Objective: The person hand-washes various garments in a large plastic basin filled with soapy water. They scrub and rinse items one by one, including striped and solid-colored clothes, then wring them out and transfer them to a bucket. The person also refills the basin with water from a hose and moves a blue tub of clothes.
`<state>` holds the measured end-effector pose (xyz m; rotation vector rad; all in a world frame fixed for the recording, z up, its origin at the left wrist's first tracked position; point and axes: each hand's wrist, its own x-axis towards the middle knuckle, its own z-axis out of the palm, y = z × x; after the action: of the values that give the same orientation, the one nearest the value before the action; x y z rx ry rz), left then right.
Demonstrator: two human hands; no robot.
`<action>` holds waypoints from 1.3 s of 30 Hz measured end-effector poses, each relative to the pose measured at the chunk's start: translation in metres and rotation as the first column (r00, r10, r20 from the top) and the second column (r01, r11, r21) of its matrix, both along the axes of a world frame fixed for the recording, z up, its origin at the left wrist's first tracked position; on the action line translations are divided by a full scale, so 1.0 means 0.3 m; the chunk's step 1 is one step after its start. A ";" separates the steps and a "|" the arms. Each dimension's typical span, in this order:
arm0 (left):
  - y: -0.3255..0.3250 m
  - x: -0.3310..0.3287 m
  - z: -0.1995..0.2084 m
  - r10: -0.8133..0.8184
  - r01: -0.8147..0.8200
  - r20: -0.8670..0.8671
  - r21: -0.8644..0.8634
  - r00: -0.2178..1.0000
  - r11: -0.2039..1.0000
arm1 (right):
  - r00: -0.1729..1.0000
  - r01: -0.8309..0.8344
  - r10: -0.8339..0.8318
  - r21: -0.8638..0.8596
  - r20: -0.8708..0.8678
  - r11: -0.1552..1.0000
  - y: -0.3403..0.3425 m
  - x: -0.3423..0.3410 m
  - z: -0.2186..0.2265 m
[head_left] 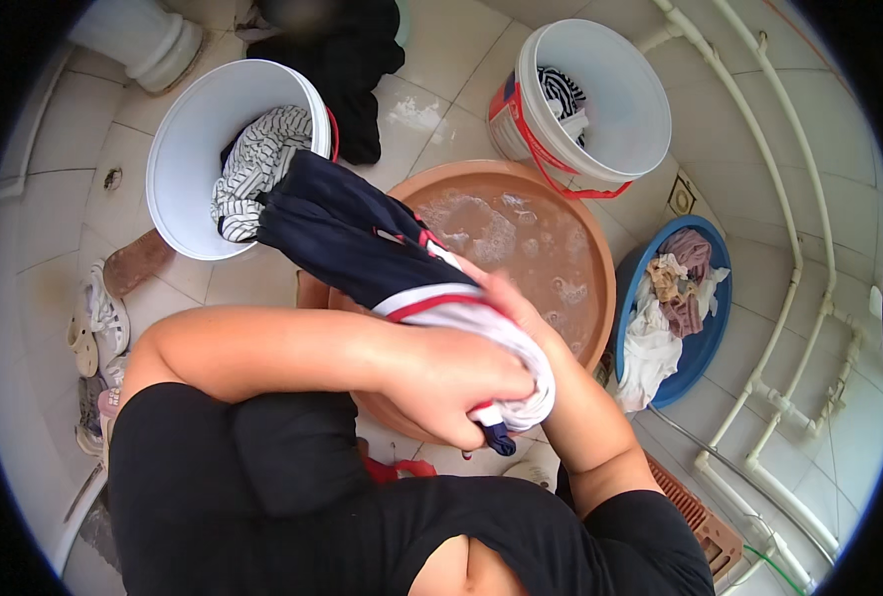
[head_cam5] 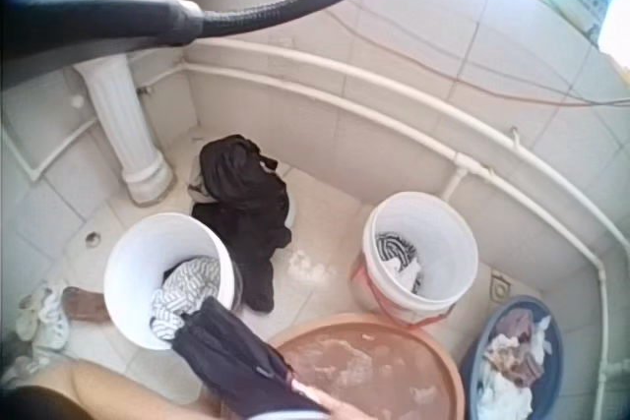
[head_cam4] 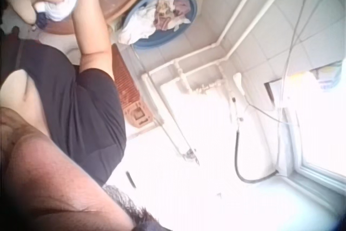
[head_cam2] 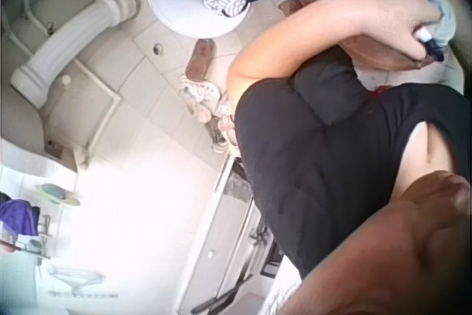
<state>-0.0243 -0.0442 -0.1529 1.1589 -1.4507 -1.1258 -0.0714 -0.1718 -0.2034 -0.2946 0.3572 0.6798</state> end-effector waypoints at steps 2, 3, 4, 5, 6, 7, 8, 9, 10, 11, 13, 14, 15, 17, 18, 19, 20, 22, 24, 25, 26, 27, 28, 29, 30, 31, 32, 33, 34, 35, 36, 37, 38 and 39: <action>-0.010 -0.045 -0.032 -0.169 0.167 0.014 0.096 0.986 0.981 | 0.980 0.039 0.030 -0.339 0.197 0.940 -0.023 -0.003 -0.001; -0.010 -0.067 -0.049 -0.248 0.240 0.045 0.135 0.968 0.961 | 0.979 0.057 0.023 -0.378 0.202 0.924 -0.059 -0.009 0.027; -0.008 -0.088 -0.079 -0.271 0.259 0.108 0.113 0.956 0.959 | 0.972 0.132 -0.045 -0.375 0.232 0.917 -0.102 -0.033 0.014; -0.003 -0.089 -0.088 -0.187 0.177 0.176 0.071 0.966 0.982 | 0.957 0.207 -0.112 -0.363 0.267 0.908 -0.146 -0.059 -0.006; 0.001 -0.084 -0.102 -0.099 0.098 0.235 0.015 0.967 0.995 | 0.946 0.284 -0.208 -0.330 0.249 0.900 -0.196 -0.085 -0.015; 0.003 -0.075 -0.116 -0.007 0.021 0.288 -0.044 0.958 0.999 | 0.926 0.361 -0.302 -0.297 0.227 0.884 -0.242 -0.111 -0.026; -0.002 -0.061 -0.130 0.145 -0.105 0.294 -0.146 0.945 0.984 | 0.934 0.342 -0.294 -0.277 0.201 0.898 -0.287 -0.119 -0.052; -0.012 -0.047 -0.158 0.250 -0.201 0.247 -0.210 0.936 0.957 | 0.929 0.365 -0.323 -0.311 0.179 0.877 -0.307 -0.125 -0.052; -0.027 -0.020 -0.183 0.301 -0.254 0.222 -0.218 0.927 0.942 | 0.958 0.285 -0.236 -0.434 0.164 0.854 -0.359 -0.148 -0.093; -0.042 0.015 -0.215 0.370 -0.298 0.286 -0.267 0.884 0.917 | 0.978 0.205 -0.156 -0.557 0.135 0.804 -0.414 -0.180 -0.141; -0.056 0.077 -0.248 0.464 -0.416 0.638 -0.238 0.615 0.878 | 0.994 -0.025 0.101 -0.781 0.049 0.624 -0.438 -0.212 -0.237; -0.055 0.081 -0.301 0.373 -0.486 0.783 -0.104 0.498 0.868 | 0.987 -0.074 0.163 -0.859 0.011 0.507 -0.461 -0.246 -0.326; -0.047 0.090 -0.362 0.198 -0.528 0.897 0.046 0.396 0.848 | 0.975 -0.117 0.219 -0.917 -0.033 0.382 -0.487 -0.288 -0.428; -0.019 0.105 -0.457 0.016 -0.579 0.948 0.182 0.319 0.795 | 0.992 0.012 0.122 -1.000 0.016 0.028 -0.509 -0.331 -0.554; -0.007 0.090 -0.477 -0.033 -0.574 0.950 0.216 0.312 0.790 | 0.993 0.072 0.116 -0.953 0.039 -0.294 -0.500 -0.334 -0.566; 0.004 0.070 -0.491 -0.082 -0.569 0.949 0.250 0.304 0.783 | 0.994 0.092 0.105 -0.750 0.030 -0.655 -0.476 -0.358 -0.568; 0.003 0.056 -0.517 -0.127 -0.554 0.945 0.281 0.300 0.784 | 0.975 0.198 0.219 -0.581 0.035 -0.789 -0.479 -0.375 -0.582; 0.032 0.033 -0.584 -0.189 -0.447 0.891 0.379 0.412 0.811 | 0.874 0.442 0.485 -0.366 -0.030 -0.819 -0.462 -0.405 -0.594; 0.044 0.020 -0.626 -0.293 -0.345 0.877 0.429 0.381 0.835 | 0.745 0.390 0.599 -0.537 -0.294 -0.748 -0.413 -0.434 -0.551; 0.032 0.016 -0.642 -0.371 -0.323 0.751 0.597 0.546 0.734 | 0.675 0.289 0.615 -0.620 -0.408 -0.729 -0.401 -0.442 -0.542; -0.003 0.027 -0.621 -0.417 -0.264 0.594 0.740 0.688 0.618 | 0.606 0.188 0.610 -0.652 -0.511 -0.734 -0.404 -0.437 -0.549; -0.029 0.034 -0.614 -0.432 -0.175 0.412 0.854 0.803 0.489 | 0.622 0.132 0.611 -0.703 -0.490 -0.698 -0.411 -0.444 -0.568; -0.024 0.030 -0.660 -0.498 -0.154 0.482 0.812 0.720 0.564 | 0.639 0.077 0.610 -0.750 -0.468 -0.657 -0.419 -0.464 -0.603; -0.021 0.023 -0.726 -0.516 -0.147 0.511 0.793 0.688 0.591 | 0.663 0.022 0.603 -0.793 -0.444 -0.608 -0.433 -0.486 -0.652; -0.007 0.015 -0.793 -0.528 -0.146 0.540 0.777 0.655 0.612 | 0.722 0.159 0.636 -0.828 -0.273 -0.537 -0.456 -0.510 -0.737; 0.017 0.013 -0.833 -0.535 -0.153 0.565 0.764 0.628 0.626 | 0.683 0.038 0.637 -0.853 -0.358 -0.520 -0.452 -0.477 -0.720; 0.028 0.015 -0.854 -0.492 -0.171 0.583 0.739 0.646 0.652 | 0.630 -0.092 0.635 -0.855 -0.447 -0.511 -0.447 -0.432 -0.665; 0.027 0.019 -0.867 -0.448 -0.186 0.602 0.709 0.661 0.680 | 0.569 -0.222 0.628 -0.835 -0.530 -0.503 -0.447 -0.404 -0.635; 0.022 0.023 -0.877 -0.403 -0.202 0.620 0.678 0.674 0.706 | 0.633 -0.256 0.553 -0.820 -0.542 -0.511 -0.452 -0.403 -0.673; -0.021 0.036 -0.843 -0.422 -0.192 0.543 0.749 0.726 0.634 | 0.692 -0.291 0.468 -0.806 -0.549 -0.515 -0.460 -0.403 -0.710; -0.083 0.055 -0.778 -0.431 -0.175 0.461 0.814 0.776 0.554 | 0.799 -0.236 0.398 -0.844 -0.451 -0.481 -0.466 -0.401 -0.707; -0.118 0.070 -0.741 -0.427 -0.154 0.375 0.870 0.822 0.468 | 0.884 -0.170 0.323 -0.875 -0.338 -0.453 -0.468 -0.389 -0.699; -0.073 0.038 -0.877 -0.218 -0.377 0.540 0.773 0.813 0.510 | 0.697 -0.102 0.497 -0.758 -0.517 -0.645 -0.443 -0.299 -0.640; -0.095 0.040 -0.845 -0.128 -0.395 0.531 0.751 0.838 0.529 | 0.750 -0.018 0.497 -0.764 -0.437 -0.645 -0.421 -0.300 -0.638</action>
<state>-0.0124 -0.0726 -0.4063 2.4197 -1.1073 -1.5270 -0.1614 -0.2980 -0.3949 -2.6742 0.4939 0.7456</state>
